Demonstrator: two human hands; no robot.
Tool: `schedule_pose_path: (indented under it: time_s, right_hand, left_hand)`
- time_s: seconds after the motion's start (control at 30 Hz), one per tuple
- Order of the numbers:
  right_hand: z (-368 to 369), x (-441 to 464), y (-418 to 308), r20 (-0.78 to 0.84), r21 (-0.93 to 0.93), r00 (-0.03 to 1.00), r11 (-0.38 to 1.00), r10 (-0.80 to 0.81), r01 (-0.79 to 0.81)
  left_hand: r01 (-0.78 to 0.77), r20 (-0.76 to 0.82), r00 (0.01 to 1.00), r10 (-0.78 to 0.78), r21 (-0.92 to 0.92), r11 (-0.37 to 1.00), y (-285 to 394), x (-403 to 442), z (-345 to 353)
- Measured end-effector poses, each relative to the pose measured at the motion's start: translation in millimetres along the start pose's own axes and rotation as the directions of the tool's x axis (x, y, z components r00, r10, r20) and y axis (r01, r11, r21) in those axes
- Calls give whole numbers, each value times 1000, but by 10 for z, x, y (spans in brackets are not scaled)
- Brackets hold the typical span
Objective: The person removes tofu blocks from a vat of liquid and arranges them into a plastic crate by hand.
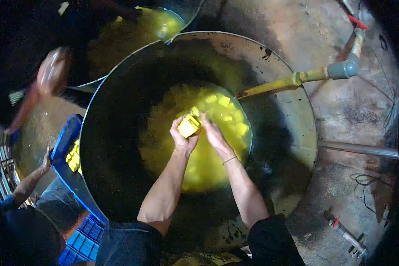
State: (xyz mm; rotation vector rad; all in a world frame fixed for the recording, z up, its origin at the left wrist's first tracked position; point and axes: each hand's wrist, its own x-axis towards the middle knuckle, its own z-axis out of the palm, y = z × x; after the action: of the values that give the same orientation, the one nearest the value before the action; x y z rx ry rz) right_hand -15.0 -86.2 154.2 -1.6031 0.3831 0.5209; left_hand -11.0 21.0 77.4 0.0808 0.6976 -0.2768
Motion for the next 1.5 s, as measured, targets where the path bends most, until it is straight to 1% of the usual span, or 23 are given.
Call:
schedule_pose_path:
  time_s: [0.03, 0.1, 0.17, 0.2, 0.3, 0.4, 0.47, 0.57, 0.6, 0.67, 0.7, 0.77, 0.8, 0.83, 0.93, 1.03, 1.1, 1.2, 1.23, 1.3, 1.33, 1.37, 1.5]
  right_hand:
    - [-109, 176, 442, -230, -154, 964, 983, -134, 99]
    - [-206, 100, 1161, -276, -689, 957, 712, -85, -136]
    - [-88, -179, 1835, -205, -785, 979, 595, 15, -174]
    - [117, -309, 1933, 32, -958, 996, 281, -89, 56]
    - [595, -559, 2358, 219, -837, 939, 444, -266, 321]
    - [1009, -664, 2423, 162, -942, 980, 277, -118, 189]
    - [946, -533, 3000, 300, -947, 931, 50, -205, 317]
    - [527, 42, 4169, 635, -735, 655, -582, -409, 349]
    - [536, -72, 3630, 559, -828, 772, -257, -304, 499]
    - [616, -372, 2219, 355, -788, 933, 516, -65, 335]
    - [613, -360, 1900, 440, -807, 897, 454, 36, 378]
    - [547, -549, 1208, 522, -412, 832, 909, 187, 54]
    - [614, -628, 936, 459, -267, 795, 915, 397, -302]
    - [664, -741, 562, 496, -260, 761, 908, 418, -329]
    - [1135, -1322, -593, 677, -184, 725, 983, 124, 4]
    - [1826, -2027, -1330, 622, -148, 782, 976, -34, 161]
    - [2293, -2323, -1579, 593, -274, 771, 842, -233, 465]
    - [2967, -2356, -1517, 717, -414, 579, 431, -388, 802]
    - [3140, -2288, -1345, 734, -510, 565, 244, -377, 825]
    - [3504, -2271, -1108, 567, -698, 696, 191, -441, 690]
    - [3615, -2206, -964, 573, -707, 721, 211, -389, 675]
    - [3702, -2129, -795, 587, -702, 720, 211, -371, 681]
    - [3920, -1602, -215, 710, -512, 695, 597, -111, 618]
  left_hand:
    - [3, 39, 999, -3, -7, 1000, 66, -66, 146]
    - [-68, 105, 992, 70, -21, 997, 178, -204, 495]
    - [-82, 188, 978, 86, -28, 996, 321, -392, 1001]
    - [-114, 201, 973, 115, -16, 993, 387, -460, 1257]
    - [-119, 340, 930, 138, -75, 990, 555, -814, 1858]
    - [-178, 403, 887, 226, -153, 972, 770, -1261, 2233]
    - [-208, 453, 841, 294, -230, 951, 960, -1617, 2361]
    - [-284, 465, 795, 390, -283, 916, 1357, -2128, 2320]
    - [-317, 447, 787, 426, -299, 900, 1487, -2333, 2260]
    - [-386, 462, 739, 489, -304, 871, 1777, -2554, 2011]
    - [-417, 458, 726, 513, -300, 858, 1903, -2658, 1878]
    - [-444, 494, 699, 516, -265, 856, 2147, -2790, 1548]
    - [-453, 462, 717, 522, -260, 853, 2233, -2876, 1399]
    - [-454, 512, 687, 516, -252, 855, 2326, -2906, 1216]
    - [-438, 464, 714, 525, -289, 851, 2456, -2947, 702]
    - [-456, 257, 800, 542, -326, 828, 2440, -2913, 297]
    - [-430, 249, 831, 498, -281, 858, 2405, -2807, -128]
    - [-303, 243, 899, 364, -256, 918, 2343, -2973, -430]
    - [-282, 235, 912, 337, -237, 929, 2326, -3030, -498]
    - [-148, 238, 936, 258, -400, 905, 2318, -3033, -774]
    - [-106, 390, 883, 263, -379, 919, 2346, -3103, -941]
    - [-116, 375, 885, 276, -396, 911, 2418, -3127, -1010]
    - [-201, 74, 969, 236, -321, 926, 2737, -3013, -1339]
